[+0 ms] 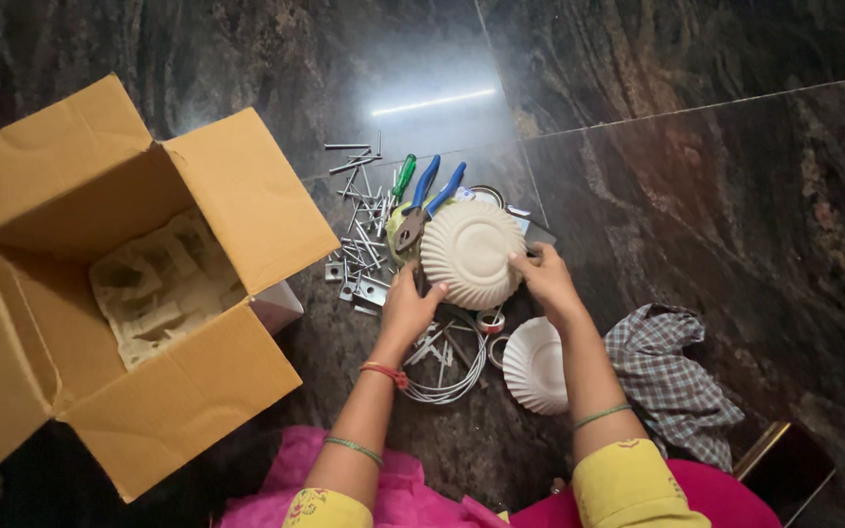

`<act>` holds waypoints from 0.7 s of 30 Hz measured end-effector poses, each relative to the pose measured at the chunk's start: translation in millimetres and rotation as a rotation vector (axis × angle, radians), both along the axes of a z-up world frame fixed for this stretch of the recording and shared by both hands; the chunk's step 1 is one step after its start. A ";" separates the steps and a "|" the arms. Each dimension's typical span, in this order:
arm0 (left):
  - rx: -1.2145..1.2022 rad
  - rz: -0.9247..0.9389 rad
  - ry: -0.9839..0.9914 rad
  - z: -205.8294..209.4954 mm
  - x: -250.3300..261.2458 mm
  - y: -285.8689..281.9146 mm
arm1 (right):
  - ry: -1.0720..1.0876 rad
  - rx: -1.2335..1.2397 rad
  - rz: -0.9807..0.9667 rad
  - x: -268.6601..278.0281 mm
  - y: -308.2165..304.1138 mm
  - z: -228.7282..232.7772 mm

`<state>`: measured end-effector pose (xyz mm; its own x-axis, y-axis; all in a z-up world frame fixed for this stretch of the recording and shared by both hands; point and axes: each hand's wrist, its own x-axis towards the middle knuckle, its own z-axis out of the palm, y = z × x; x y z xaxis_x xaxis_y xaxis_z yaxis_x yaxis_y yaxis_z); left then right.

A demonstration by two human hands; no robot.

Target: The person sits on the floor and opens a cardboard box. They remove a plastic bag, a coiled wire, a remote control, and several small metal hardware items, placing them on the floor. The person then removes a paper plate and a small tin from the pile.

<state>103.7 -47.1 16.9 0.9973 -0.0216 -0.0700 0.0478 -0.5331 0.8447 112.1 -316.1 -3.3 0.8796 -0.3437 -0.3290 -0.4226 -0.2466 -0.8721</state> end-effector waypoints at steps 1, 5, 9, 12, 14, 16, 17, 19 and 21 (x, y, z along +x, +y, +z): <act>0.003 0.011 -0.009 -1.2 -0.3 0.4 | 0.041 0.034 -0.023 -0.3 2.6 3.2; 0.014 -0.013 0.065 0.2 1.5 2.9 | 0.149 0.244 -0.041 -2.0 -0.8 22.8; 0.011 -0.030 0.055 1.3 1.9 3.0 | 0.116 0.481 -0.092 1.5 -2.7 36.4; 0.002 -0.035 -0.002 1.1 3.0 4.2 | 0.068 0.588 -0.081 0.8 2.2 55.2; -0.007 -0.014 -0.004 1.1 3.2 4.8 | -0.009 0.669 -0.116 0.7 3.5 78.6; -0.013 0.028 0.039 1.9 4.8 5.8 | -0.167 0.689 -0.074 -1.2 6.5 106.0; -0.053 0.066 0.040 3.2 4.9 5.5 | -0.246 0.699 -0.053 -5.1 8.2 119.9; -0.131 0.145 0.035 10.8 8.2 6.4 | -0.340 0.520 0.047 -13.4 11.2 148.4; -0.407 0.106 0.100 20.7 11.1 7.1 | -0.374 0.328 0.163 -18.0 21.3 166.7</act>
